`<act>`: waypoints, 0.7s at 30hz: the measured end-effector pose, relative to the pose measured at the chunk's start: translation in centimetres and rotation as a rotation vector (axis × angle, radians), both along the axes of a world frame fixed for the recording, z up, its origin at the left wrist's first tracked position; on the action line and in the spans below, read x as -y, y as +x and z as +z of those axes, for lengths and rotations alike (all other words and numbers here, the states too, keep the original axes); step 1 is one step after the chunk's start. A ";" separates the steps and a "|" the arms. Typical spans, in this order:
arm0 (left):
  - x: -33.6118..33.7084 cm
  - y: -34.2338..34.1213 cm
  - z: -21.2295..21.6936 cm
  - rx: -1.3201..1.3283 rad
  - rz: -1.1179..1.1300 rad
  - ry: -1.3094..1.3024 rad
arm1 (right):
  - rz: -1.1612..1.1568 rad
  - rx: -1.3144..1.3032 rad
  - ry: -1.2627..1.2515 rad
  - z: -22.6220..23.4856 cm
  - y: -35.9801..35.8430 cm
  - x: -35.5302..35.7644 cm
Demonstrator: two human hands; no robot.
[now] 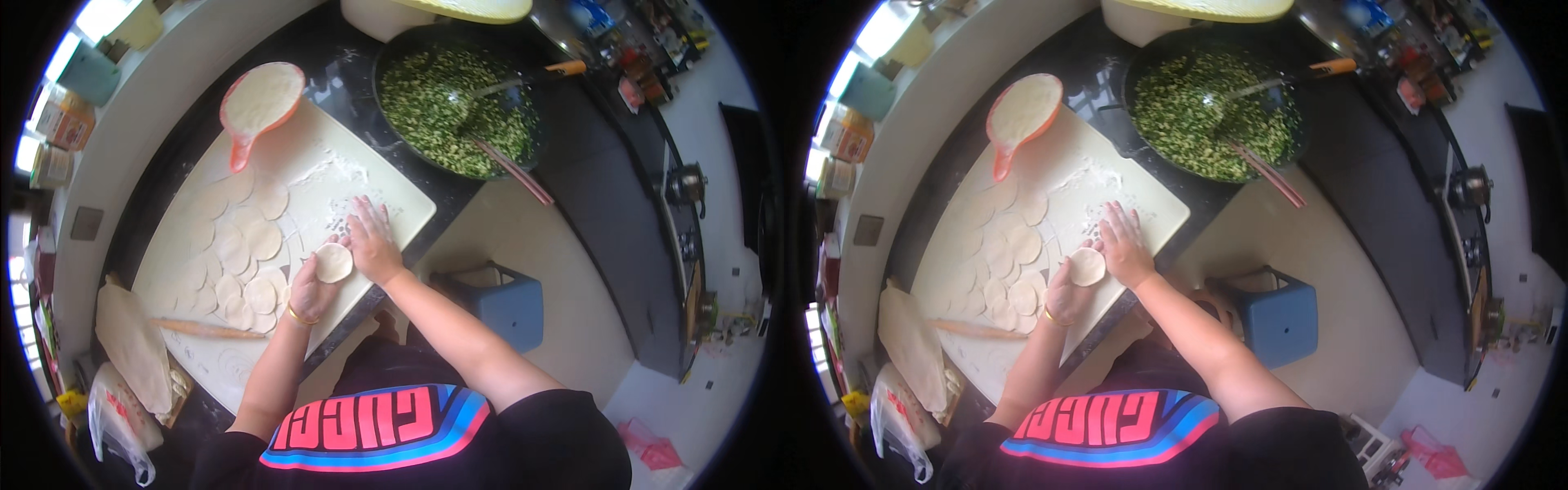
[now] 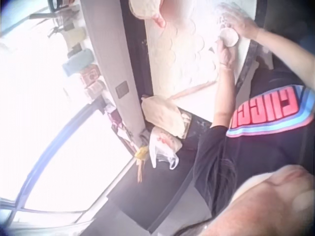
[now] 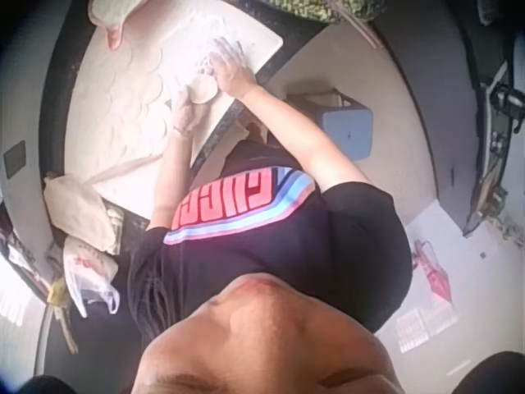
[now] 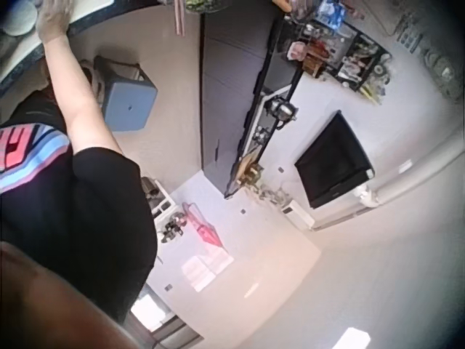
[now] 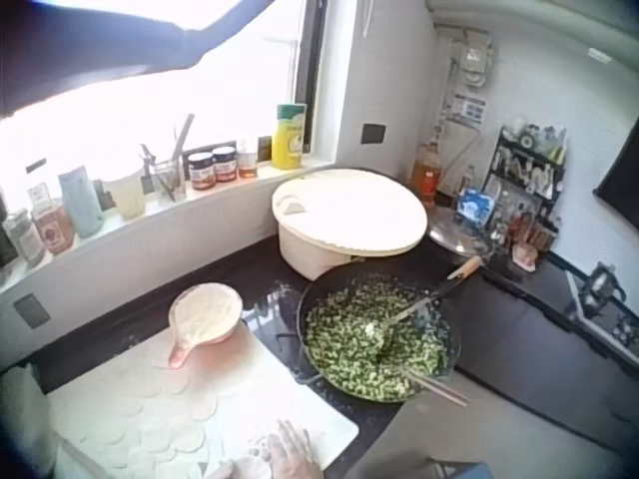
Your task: The person repeatedly rolls small dough balls into flat circular wrappers using a wooden rolling pin on a floured cutting board. They rotate each piece to achieve an even shape and place the finished wrappers in a pile.
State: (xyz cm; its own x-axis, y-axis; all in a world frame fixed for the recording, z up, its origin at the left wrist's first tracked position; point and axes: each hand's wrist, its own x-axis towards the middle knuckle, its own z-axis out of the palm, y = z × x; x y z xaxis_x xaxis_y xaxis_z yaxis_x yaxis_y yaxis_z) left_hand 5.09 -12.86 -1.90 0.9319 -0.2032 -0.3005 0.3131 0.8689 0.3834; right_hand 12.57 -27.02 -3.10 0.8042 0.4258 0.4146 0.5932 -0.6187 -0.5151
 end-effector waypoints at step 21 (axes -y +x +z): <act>-0.5 -0.3 -0.4 0.008 -0.014 -0.127 | 0.117 -0.073 -0.154 0.6 -0.4 -0.6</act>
